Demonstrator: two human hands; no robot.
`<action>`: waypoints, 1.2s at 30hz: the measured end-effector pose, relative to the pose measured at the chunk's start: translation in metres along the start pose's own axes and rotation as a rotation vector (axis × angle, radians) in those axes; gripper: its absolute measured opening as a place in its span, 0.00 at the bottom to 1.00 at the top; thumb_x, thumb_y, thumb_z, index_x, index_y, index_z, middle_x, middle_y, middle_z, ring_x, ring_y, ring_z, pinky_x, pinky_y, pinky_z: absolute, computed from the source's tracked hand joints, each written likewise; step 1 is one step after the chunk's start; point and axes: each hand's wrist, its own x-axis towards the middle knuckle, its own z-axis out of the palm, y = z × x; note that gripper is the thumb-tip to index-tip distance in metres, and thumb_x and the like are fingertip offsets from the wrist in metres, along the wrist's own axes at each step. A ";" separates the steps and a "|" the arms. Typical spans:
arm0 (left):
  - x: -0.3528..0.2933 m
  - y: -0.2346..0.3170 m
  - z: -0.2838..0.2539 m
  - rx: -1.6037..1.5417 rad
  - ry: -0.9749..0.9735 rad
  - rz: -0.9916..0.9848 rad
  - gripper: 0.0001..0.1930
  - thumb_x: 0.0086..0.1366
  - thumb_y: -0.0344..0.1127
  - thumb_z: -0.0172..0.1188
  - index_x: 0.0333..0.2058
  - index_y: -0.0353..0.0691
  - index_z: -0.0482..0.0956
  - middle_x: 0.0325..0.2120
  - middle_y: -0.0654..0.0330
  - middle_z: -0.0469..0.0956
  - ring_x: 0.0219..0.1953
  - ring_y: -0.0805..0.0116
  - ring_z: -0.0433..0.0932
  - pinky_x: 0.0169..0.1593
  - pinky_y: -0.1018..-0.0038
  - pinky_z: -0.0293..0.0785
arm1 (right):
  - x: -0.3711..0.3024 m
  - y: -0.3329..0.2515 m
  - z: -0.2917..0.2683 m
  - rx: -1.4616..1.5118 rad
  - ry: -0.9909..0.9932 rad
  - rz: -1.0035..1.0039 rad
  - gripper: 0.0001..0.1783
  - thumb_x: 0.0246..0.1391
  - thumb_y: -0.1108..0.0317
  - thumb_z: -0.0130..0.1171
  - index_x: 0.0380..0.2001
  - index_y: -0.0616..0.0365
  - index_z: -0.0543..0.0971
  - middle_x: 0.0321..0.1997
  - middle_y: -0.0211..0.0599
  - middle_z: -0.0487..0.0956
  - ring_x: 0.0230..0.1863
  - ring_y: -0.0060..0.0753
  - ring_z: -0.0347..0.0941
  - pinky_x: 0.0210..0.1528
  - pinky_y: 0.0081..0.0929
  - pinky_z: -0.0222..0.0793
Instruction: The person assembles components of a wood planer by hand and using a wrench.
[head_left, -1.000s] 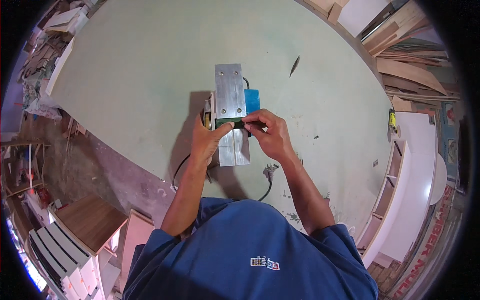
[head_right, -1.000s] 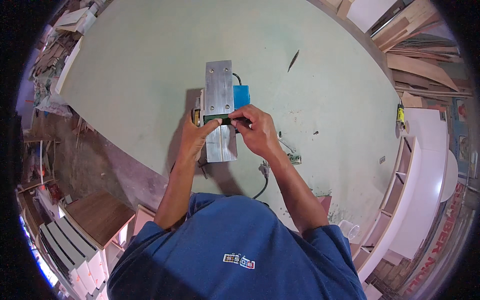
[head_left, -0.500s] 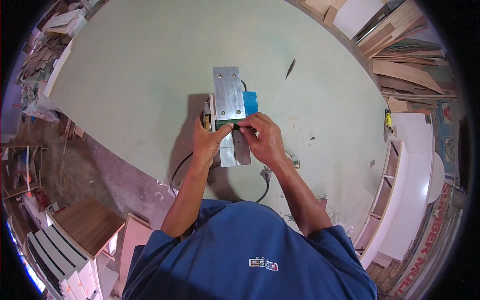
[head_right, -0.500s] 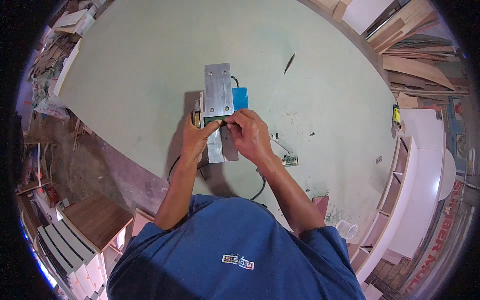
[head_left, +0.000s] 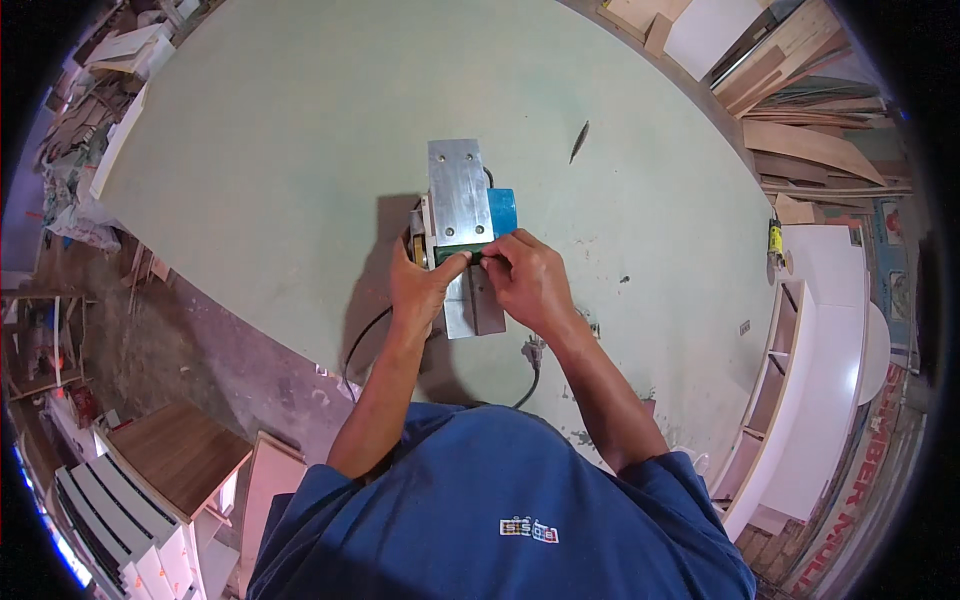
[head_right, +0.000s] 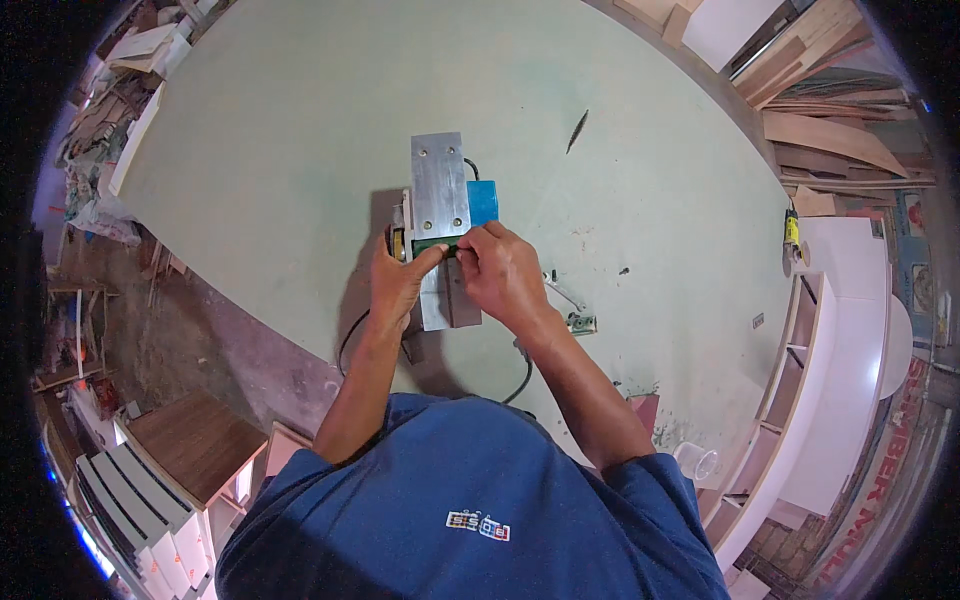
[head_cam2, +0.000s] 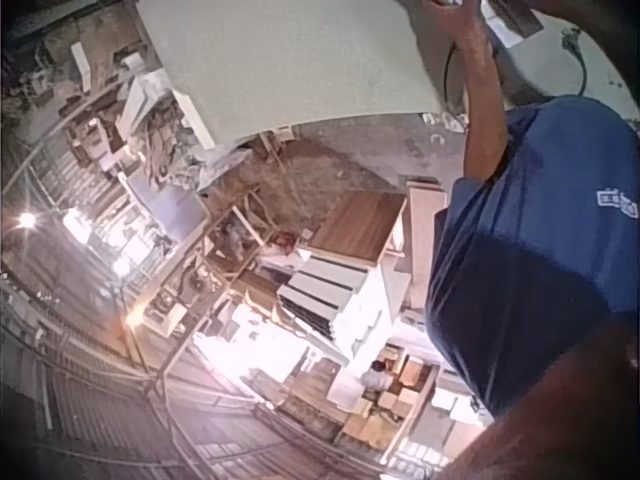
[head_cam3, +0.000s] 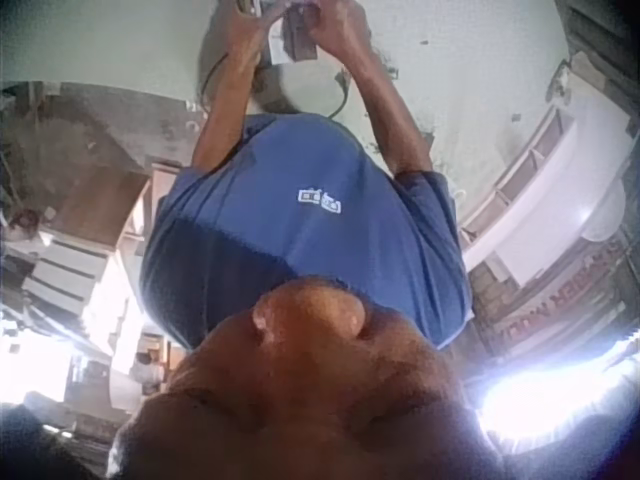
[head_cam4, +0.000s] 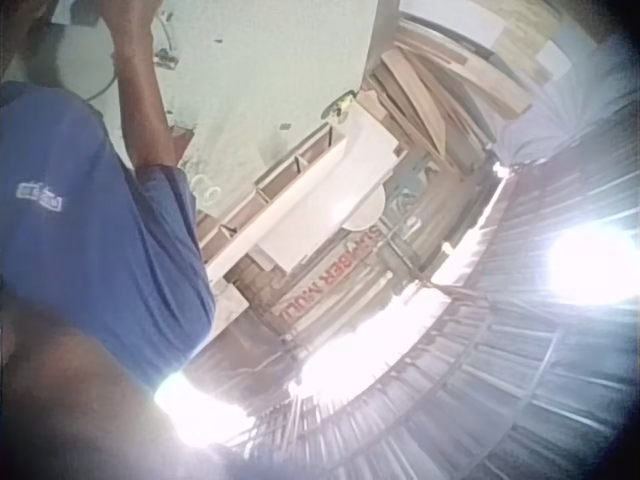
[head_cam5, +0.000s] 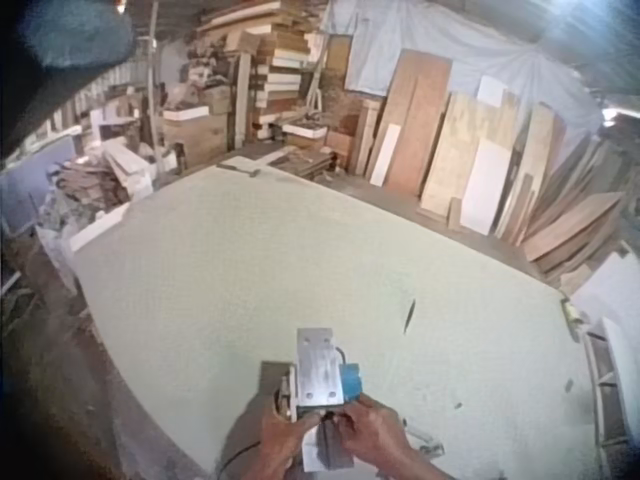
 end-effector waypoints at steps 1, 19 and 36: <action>-0.001 0.001 0.000 -0.006 0.001 0.004 0.32 0.51 0.32 0.77 0.54 0.33 0.73 0.44 0.58 0.81 0.45 0.69 0.80 0.52 0.70 0.77 | 0.001 -0.001 0.001 0.000 0.002 0.001 0.03 0.52 0.75 0.63 0.31 0.61 0.82 0.32 0.45 0.80 0.32 0.51 0.80 0.36 0.44 0.76; -0.001 0.010 0.000 0.037 -0.043 -0.062 0.36 0.52 0.30 0.76 0.57 0.30 0.68 0.47 0.55 0.79 0.47 0.67 0.79 0.53 0.70 0.78 | 0.014 0.008 -0.009 -0.203 -0.127 -0.257 0.03 0.50 0.76 0.62 0.31 0.62 0.81 0.30 0.43 0.77 0.32 0.51 0.78 0.36 0.45 0.75; 0.004 -0.006 0.000 -0.036 -0.041 -0.066 0.42 0.51 0.30 0.76 0.62 0.26 0.64 0.52 0.52 0.76 0.52 0.65 0.78 0.57 0.69 0.76 | 0.009 0.006 -0.001 -0.263 -0.046 -0.159 0.10 0.56 0.68 0.64 0.27 0.61 0.75 0.26 0.46 0.77 0.29 0.53 0.78 0.31 0.47 0.75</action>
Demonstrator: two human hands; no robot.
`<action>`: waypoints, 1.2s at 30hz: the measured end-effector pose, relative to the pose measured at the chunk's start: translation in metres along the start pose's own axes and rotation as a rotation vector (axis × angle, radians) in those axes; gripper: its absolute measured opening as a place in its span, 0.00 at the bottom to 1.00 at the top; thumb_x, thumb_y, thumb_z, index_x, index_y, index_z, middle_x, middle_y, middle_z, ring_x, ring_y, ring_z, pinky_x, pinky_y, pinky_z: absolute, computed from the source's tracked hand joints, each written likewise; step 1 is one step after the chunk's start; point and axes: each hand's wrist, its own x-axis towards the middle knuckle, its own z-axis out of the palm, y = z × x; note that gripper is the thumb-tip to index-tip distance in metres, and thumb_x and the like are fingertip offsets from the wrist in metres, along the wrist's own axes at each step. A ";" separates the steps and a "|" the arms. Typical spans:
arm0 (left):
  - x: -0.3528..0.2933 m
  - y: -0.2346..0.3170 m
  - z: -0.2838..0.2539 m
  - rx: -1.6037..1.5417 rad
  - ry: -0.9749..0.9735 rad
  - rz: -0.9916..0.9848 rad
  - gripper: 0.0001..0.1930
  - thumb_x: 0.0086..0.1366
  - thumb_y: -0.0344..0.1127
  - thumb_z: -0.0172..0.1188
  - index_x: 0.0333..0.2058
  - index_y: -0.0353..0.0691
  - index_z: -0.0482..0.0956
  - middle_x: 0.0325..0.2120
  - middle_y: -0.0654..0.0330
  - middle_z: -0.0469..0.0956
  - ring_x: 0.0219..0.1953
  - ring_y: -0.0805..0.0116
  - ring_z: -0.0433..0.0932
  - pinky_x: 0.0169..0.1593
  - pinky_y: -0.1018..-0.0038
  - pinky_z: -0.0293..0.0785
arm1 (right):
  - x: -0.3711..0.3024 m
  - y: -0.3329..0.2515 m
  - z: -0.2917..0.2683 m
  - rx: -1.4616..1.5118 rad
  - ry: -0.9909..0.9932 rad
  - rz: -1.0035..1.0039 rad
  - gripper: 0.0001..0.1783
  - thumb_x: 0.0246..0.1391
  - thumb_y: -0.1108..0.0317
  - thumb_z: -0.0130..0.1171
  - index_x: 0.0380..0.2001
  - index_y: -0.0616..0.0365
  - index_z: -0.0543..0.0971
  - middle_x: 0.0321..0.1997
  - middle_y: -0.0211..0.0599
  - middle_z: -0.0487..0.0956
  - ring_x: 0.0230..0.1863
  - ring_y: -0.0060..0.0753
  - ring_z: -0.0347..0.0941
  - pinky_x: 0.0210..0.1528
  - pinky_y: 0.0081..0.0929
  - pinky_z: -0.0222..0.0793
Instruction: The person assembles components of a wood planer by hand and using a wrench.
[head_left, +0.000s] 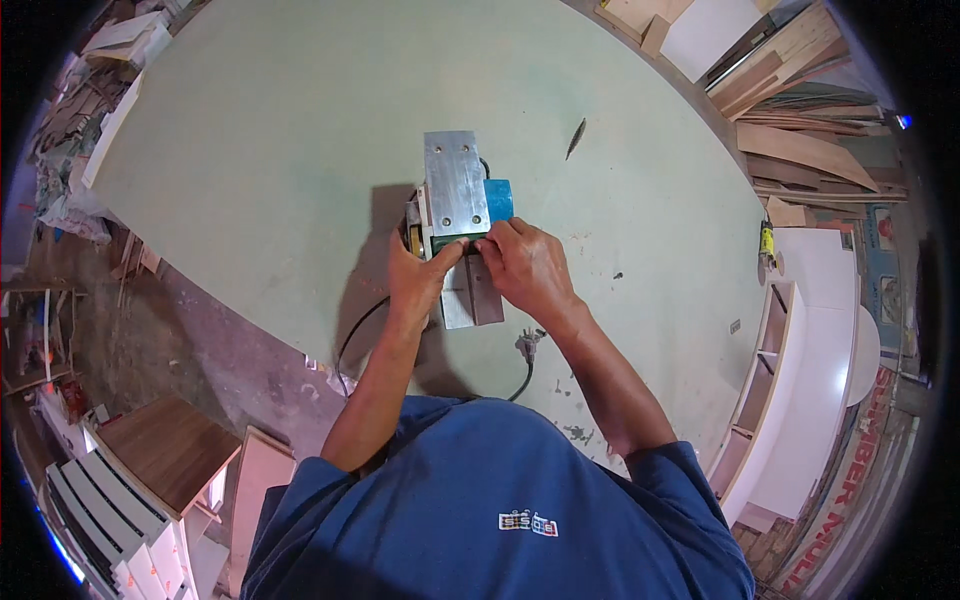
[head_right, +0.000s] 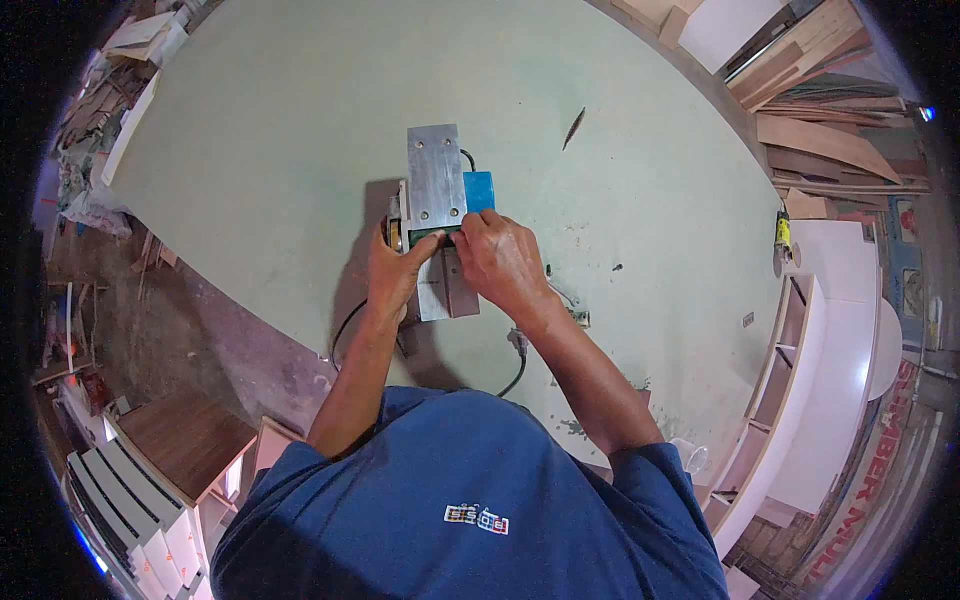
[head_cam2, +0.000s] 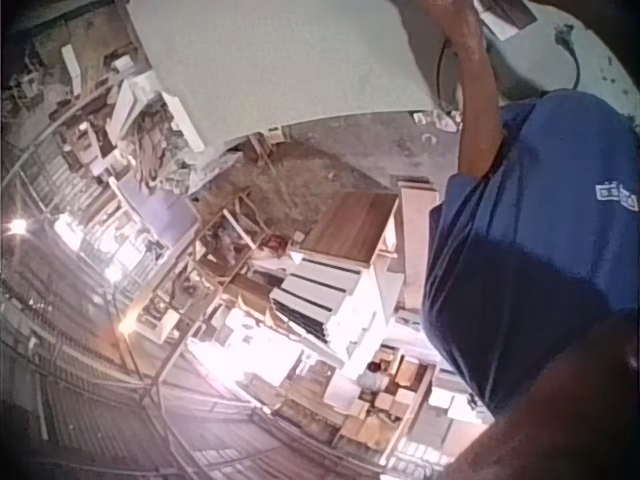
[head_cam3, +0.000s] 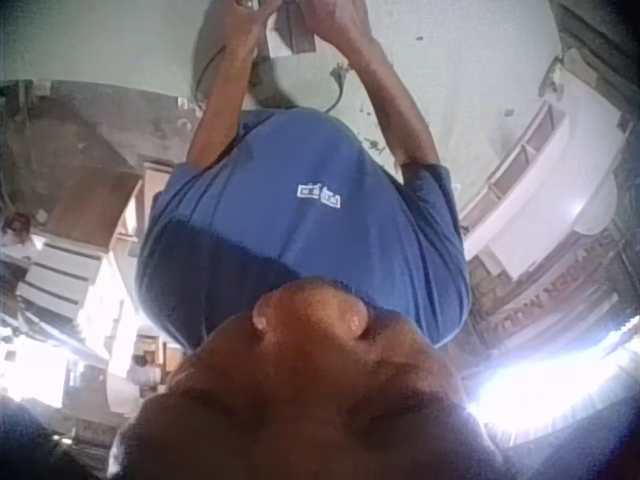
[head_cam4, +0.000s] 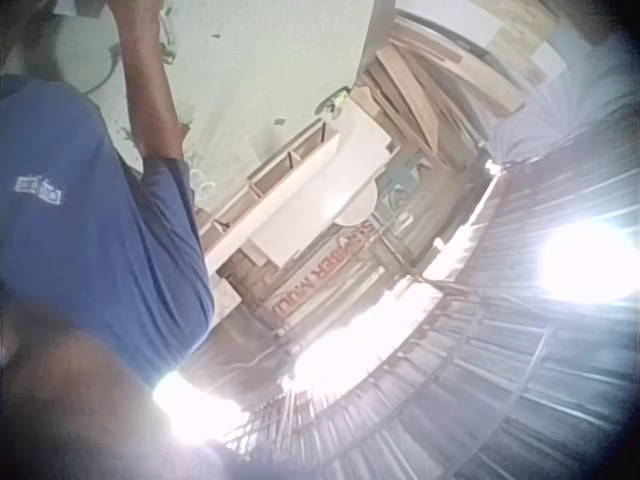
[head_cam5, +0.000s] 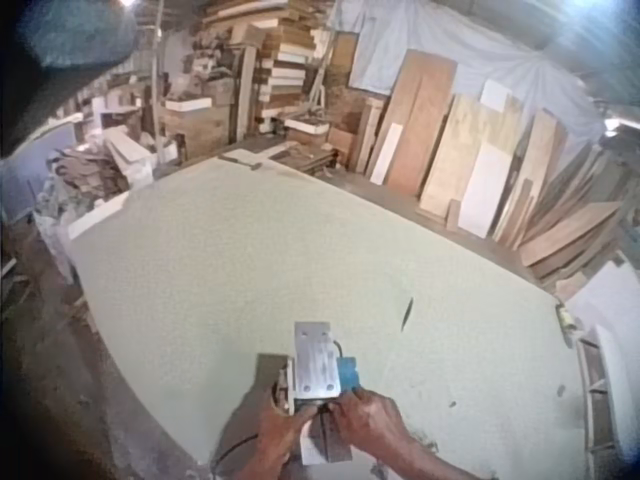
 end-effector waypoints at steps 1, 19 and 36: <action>0.000 0.001 0.001 0.002 0.010 0.016 0.42 0.51 0.32 0.77 0.62 0.26 0.64 0.53 0.52 0.76 0.53 0.65 0.78 0.57 0.69 0.76 | 0.000 0.001 0.001 0.000 -0.001 -0.001 0.10 0.56 0.68 0.64 0.27 0.61 0.75 0.26 0.46 0.77 0.29 0.53 0.78 0.31 0.47 0.75; -0.003 0.002 0.003 0.043 0.042 0.079 0.41 0.52 0.36 0.79 0.59 0.28 0.66 0.50 0.49 0.78 0.51 0.63 0.79 0.57 0.67 0.75 | -0.007 0.004 -0.003 0.307 -0.042 0.170 0.07 0.54 0.69 0.67 0.36 0.58 0.82 0.35 0.41 0.82 0.32 0.48 0.81 0.34 0.40 0.76; -0.005 0.014 -0.006 0.094 -0.005 0.034 0.39 0.52 0.35 0.77 0.61 0.32 0.67 0.52 0.53 0.78 0.53 0.64 0.78 0.60 0.65 0.73 | -0.018 -0.001 0.007 0.300 0.041 0.191 0.06 0.56 0.75 0.66 0.37 0.62 0.82 0.33 0.43 0.81 0.30 0.41 0.82 0.31 0.33 0.75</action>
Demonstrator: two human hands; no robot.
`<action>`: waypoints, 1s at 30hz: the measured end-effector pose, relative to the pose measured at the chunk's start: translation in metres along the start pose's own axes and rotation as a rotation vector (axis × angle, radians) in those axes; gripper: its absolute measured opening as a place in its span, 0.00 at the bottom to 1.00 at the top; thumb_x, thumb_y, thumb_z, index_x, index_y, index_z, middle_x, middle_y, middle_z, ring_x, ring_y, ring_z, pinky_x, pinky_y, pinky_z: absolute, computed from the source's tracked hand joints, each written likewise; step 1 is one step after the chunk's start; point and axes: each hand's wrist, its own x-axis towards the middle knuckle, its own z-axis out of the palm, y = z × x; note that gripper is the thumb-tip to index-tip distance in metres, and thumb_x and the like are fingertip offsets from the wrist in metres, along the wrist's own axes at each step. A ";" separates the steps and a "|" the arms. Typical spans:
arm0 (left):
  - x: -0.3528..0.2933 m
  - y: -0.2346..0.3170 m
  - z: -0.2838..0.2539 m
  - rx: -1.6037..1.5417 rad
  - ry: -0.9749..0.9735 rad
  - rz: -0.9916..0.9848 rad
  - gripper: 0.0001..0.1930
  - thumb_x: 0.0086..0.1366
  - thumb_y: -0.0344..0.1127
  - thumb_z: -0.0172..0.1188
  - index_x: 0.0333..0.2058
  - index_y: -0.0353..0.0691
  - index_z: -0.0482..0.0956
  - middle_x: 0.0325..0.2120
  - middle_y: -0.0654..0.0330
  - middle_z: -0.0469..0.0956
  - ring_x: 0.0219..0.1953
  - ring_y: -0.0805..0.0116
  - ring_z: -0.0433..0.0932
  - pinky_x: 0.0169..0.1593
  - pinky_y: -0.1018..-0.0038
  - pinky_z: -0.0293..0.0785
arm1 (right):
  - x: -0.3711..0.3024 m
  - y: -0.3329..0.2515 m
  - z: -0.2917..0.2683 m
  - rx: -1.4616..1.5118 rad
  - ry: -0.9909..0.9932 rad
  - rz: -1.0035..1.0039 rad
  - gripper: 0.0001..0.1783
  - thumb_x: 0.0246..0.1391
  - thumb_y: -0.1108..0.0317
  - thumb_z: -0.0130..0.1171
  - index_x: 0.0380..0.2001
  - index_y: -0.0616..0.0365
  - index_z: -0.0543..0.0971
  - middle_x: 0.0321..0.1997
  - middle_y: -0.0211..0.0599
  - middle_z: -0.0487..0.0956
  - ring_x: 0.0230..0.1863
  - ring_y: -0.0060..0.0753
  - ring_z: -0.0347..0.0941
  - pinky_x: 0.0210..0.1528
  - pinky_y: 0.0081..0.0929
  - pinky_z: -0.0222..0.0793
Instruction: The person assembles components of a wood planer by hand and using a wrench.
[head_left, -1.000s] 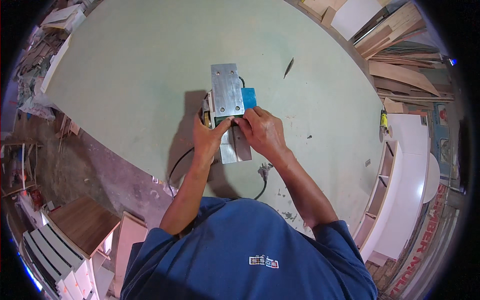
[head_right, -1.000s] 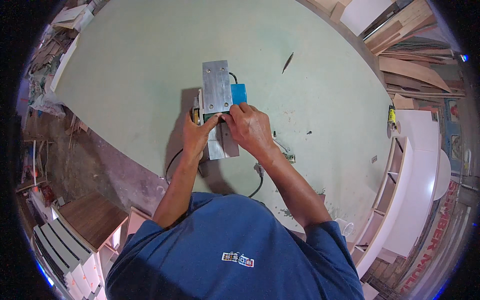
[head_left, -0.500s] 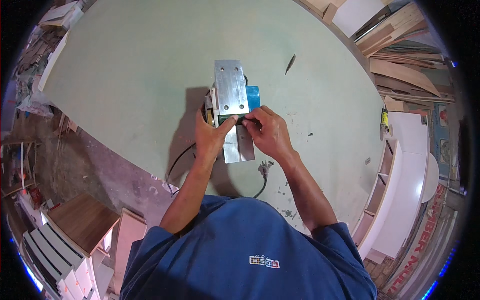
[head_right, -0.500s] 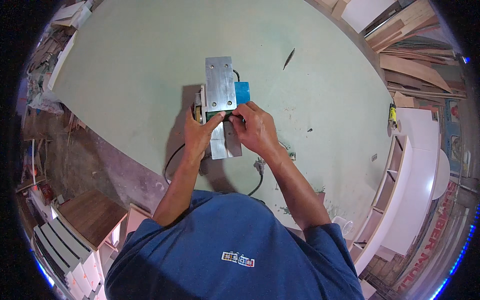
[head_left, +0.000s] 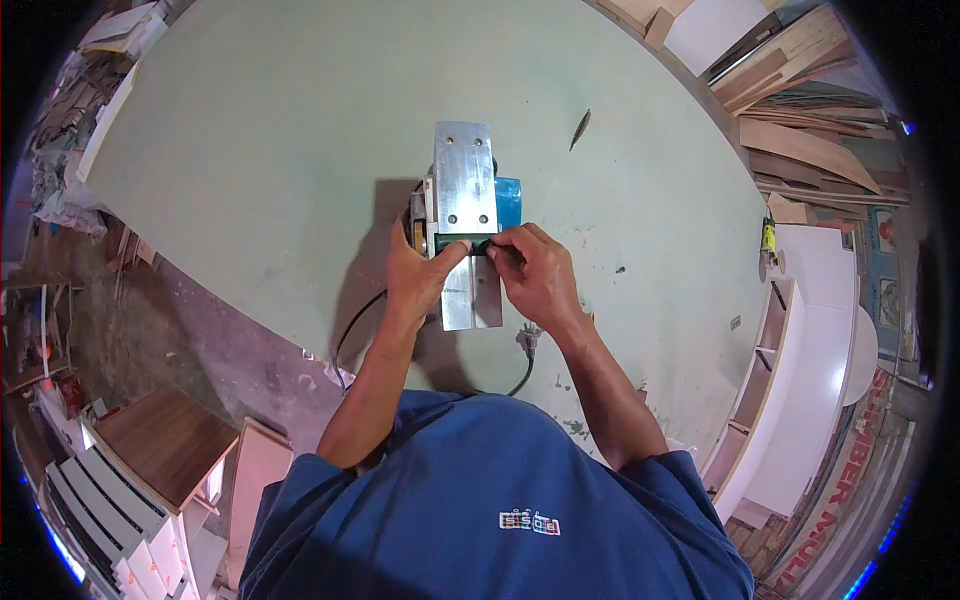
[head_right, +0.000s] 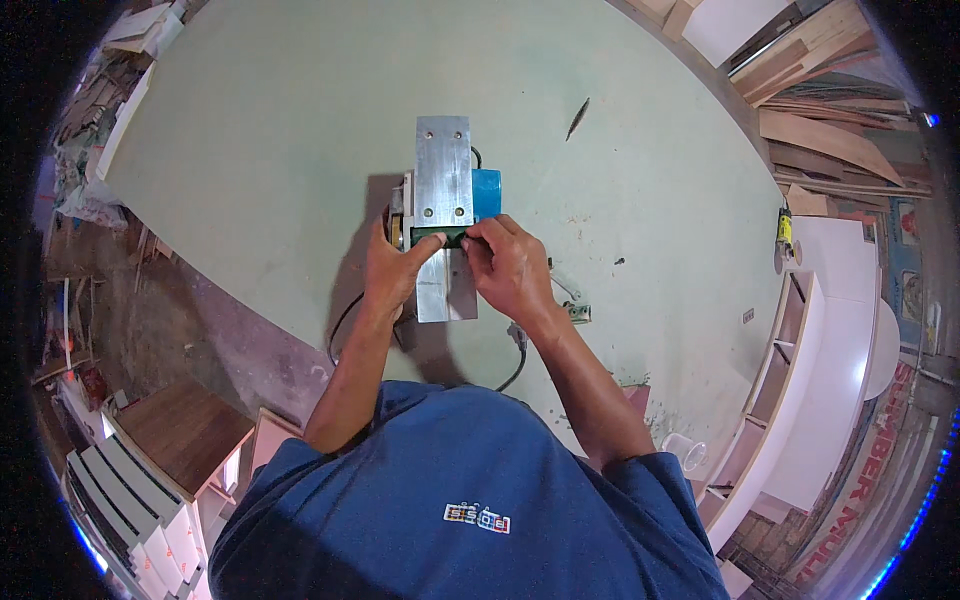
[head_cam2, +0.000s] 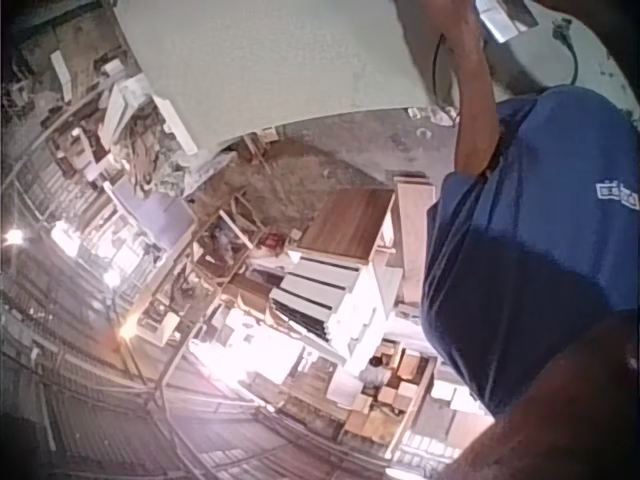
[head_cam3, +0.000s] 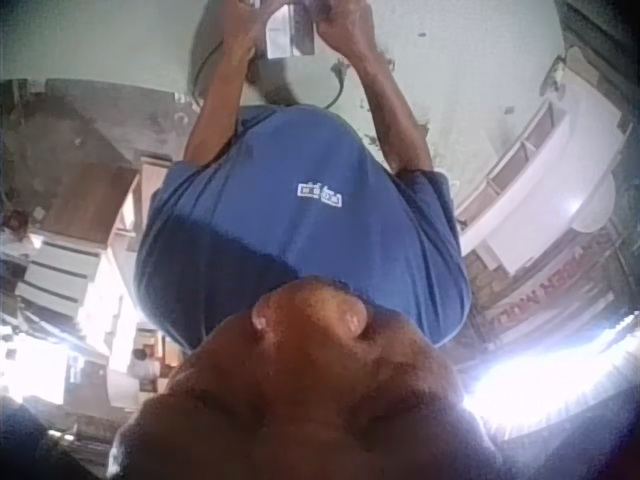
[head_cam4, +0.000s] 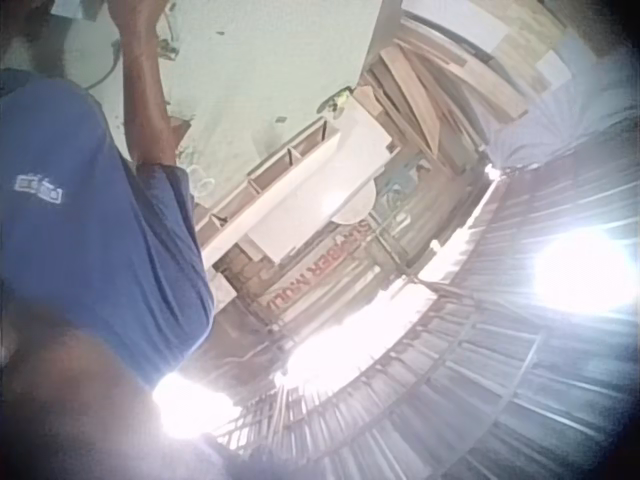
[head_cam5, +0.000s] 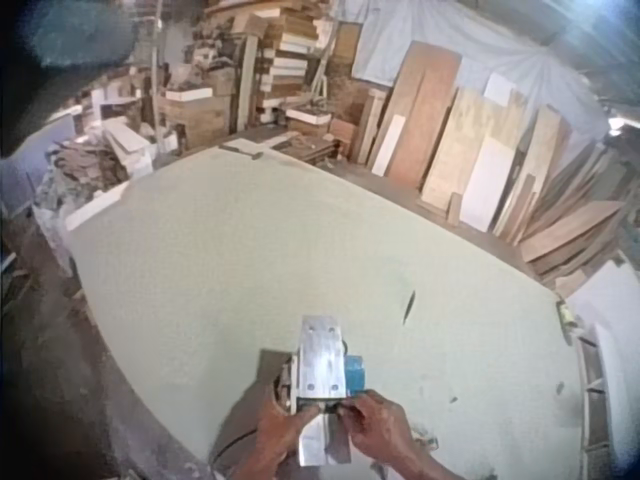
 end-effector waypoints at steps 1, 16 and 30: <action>0.001 -0.004 -0.001 0.007 0.003 0.005 0.41 0.52 0.34 0.76 0.62 0.30 0.65 0.52 0.51 0.78 0.53 0.63 0.78 0.60 0.66 0.73 | 0.000 0.001 0.001 0.000 0.001 0.000 0.06 0.56 0.75 0.66 0.37 0.62 0.82 0.33 0.43 0.81 0.30 0.41 0.82 0.31 0.33 0.75; 0.004 -0.019 -0.003 0.095 0.035 0.043 0.45 0.51 0.39 0.77 0.63 0.26 0.64 0.51 0.47 0.78 0.52 0.61 0.79 0.58 0.67 0.74 | 0.003 -0.001 0.000 -0.041 -0.012 -0.001 0.06 0.57 0.75 0.66 0.38 0.62 0.82 0.33 0.43 0.83 0.30 0.39 0.82 0.32 0.32 0.77; 0.001 -0.023 0.000 0.253 0.098 0.164 0.35 0.51 0.31 0.75 0.58 0.32 0.70 0.46 0.54 0.80 0.47 0.67 0.80 0.54 0.68 0.76 | 0.000 -0.005 -0.003 -0.069 -0.057 -0.019 0.06 0.53 0.78 0.64 0.35 0.60 0.81 0.35 0.42 0.81 0.31 0.43 0.82 0.32 0.36 0.77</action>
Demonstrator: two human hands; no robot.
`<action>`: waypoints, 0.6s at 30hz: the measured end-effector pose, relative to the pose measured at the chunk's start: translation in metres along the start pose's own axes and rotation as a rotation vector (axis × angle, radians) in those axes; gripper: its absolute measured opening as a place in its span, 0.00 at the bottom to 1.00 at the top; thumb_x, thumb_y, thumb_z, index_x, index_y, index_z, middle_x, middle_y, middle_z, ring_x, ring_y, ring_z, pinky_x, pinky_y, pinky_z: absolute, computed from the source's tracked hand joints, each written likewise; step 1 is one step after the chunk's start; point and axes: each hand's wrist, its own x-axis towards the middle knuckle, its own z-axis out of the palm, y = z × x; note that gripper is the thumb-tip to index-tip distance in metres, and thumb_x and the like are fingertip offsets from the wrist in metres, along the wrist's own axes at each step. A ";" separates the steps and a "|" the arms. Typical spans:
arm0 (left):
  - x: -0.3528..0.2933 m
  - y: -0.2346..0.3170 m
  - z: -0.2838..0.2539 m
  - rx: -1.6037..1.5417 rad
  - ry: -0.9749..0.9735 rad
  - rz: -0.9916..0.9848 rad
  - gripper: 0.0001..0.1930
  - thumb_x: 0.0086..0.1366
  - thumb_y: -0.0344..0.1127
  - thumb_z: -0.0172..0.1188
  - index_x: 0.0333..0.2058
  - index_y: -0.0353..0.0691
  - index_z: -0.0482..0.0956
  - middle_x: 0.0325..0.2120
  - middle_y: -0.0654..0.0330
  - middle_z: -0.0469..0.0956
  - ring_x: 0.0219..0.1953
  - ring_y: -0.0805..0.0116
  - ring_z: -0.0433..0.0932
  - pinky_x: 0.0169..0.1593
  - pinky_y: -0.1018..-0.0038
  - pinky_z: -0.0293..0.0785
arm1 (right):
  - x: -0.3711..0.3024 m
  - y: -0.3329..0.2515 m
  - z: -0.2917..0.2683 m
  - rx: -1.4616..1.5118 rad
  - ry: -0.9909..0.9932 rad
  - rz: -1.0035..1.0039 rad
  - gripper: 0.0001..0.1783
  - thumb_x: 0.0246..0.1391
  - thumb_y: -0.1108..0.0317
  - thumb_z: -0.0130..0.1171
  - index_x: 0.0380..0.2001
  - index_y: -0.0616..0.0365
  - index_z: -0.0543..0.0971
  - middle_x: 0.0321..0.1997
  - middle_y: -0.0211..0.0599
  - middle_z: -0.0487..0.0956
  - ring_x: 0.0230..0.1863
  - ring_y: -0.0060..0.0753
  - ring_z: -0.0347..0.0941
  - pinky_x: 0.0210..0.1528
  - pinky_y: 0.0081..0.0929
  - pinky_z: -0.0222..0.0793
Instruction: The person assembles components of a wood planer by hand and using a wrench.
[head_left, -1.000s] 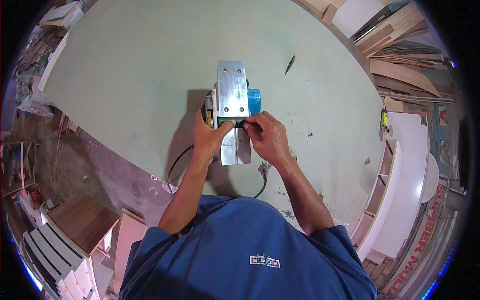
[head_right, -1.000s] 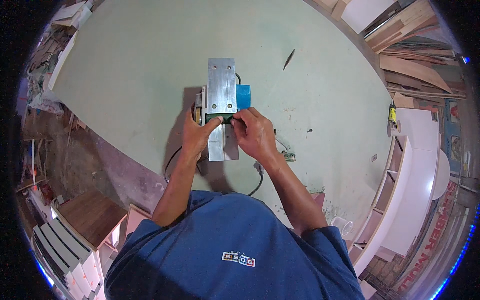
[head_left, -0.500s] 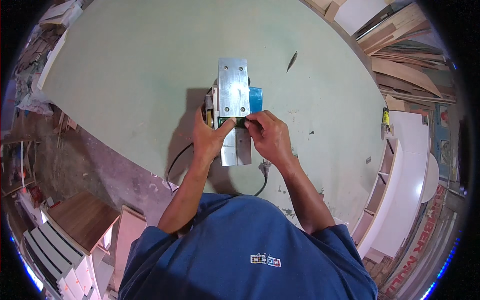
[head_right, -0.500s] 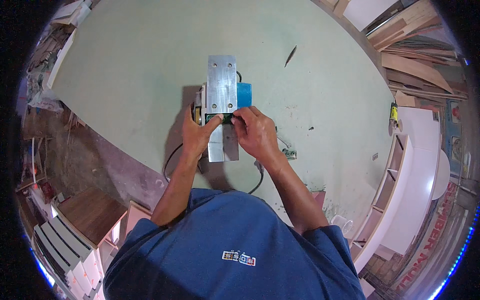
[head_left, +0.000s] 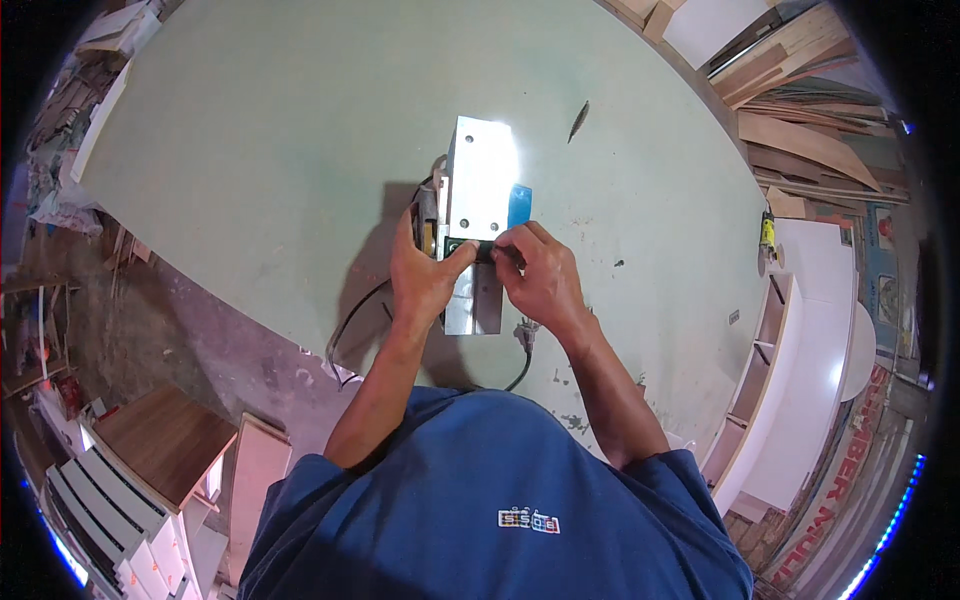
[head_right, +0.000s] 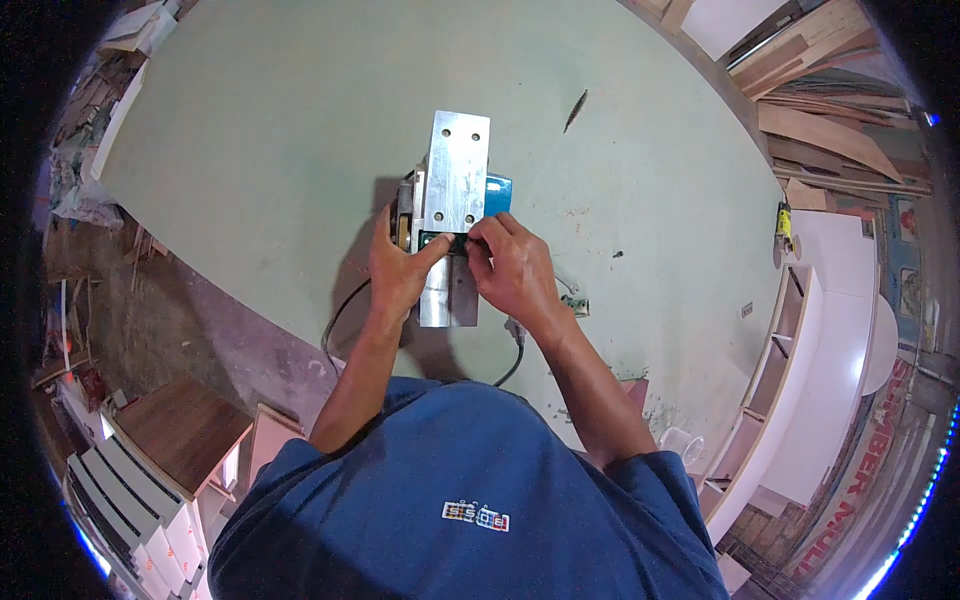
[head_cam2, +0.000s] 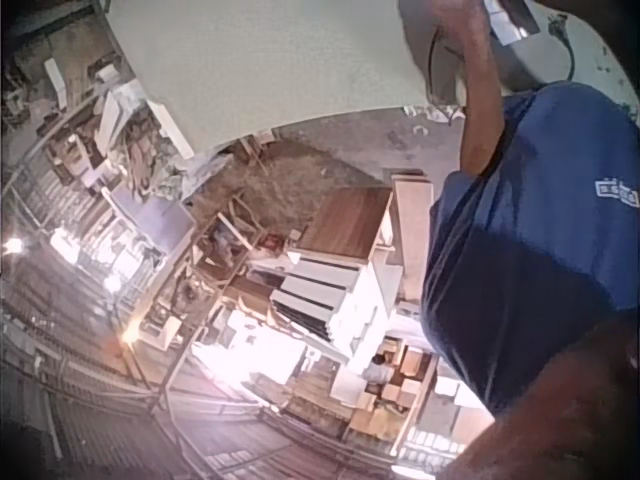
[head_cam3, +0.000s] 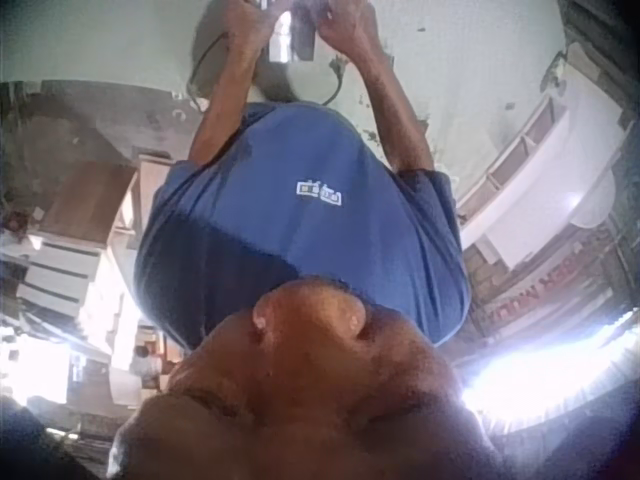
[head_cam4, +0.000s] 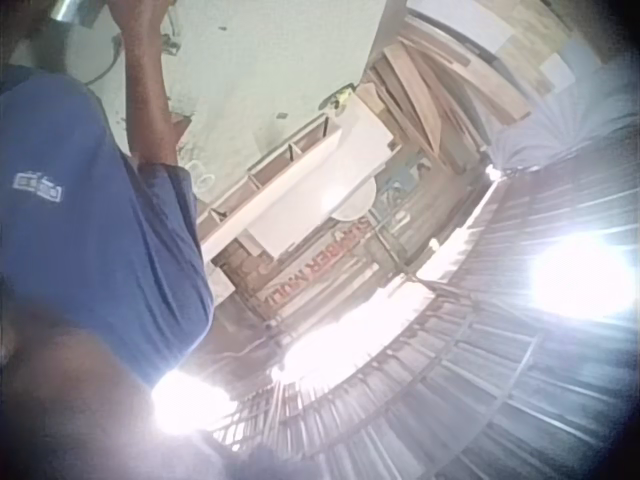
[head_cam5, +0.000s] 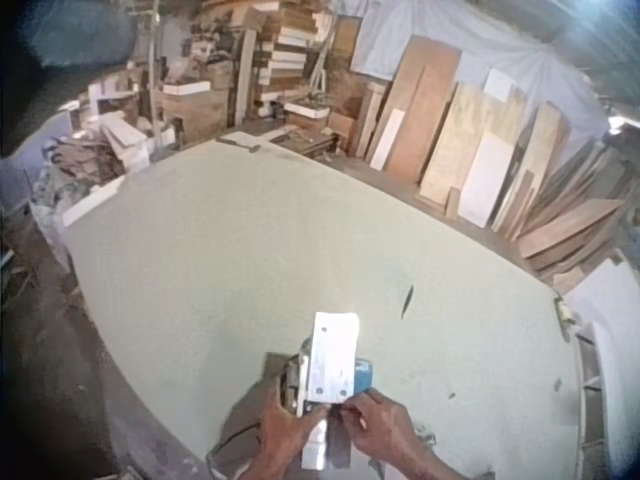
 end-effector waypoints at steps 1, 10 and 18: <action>0.001 0.000 -0.001 -0.024 -0.017 -0.001 0.35 0.51 0.30 0.75 0.57 0.32 0.71 0.46 0.54 0.80 0.47 0.67 0.80 0.54 0.68 0.77 | 0.000 0.000 0.001 0.000 0.001 0.001 0.06 0.53 0.78 0.64 0.35 0.60 0.81 0.35 0.42 0.81 0.31 0.43 0.82 0.32 0.36 0.77; 0.004 0.004 -0.002 -0.117 -0.065 -0.100 0.42 0.48 0.35 0.76 0.61 0.30 0.67 0.51 0.50 0.78 0.52 0.61 0.78 0.58 0.67 0.73 | 0.003 -0.003 0.005 -0.111 0.060 -0.073 0.05 0.53 0.76 0.63 0.34 0.61 0.79 0.33 0.44 0.80 0.31 0.49 0.81 0.32 0.39 0.76; 0.014 0.009 -0.010 -0.160 -0.137 -0.177 0.43 0.47 0.34 0.77 0.61 0.30 0.67 0.51 0.51 0.78 0.52 0.64 0.78 0.58 0.68 0.74 | 0.010 -0.004 0.001 -0.117 0.004 -0.113 0.08 0.54 0.71 0.66 0.31 0.58 0.75 0.30 0.42 0.79 0.28 0.49 0.78 0.29 0.43 0.72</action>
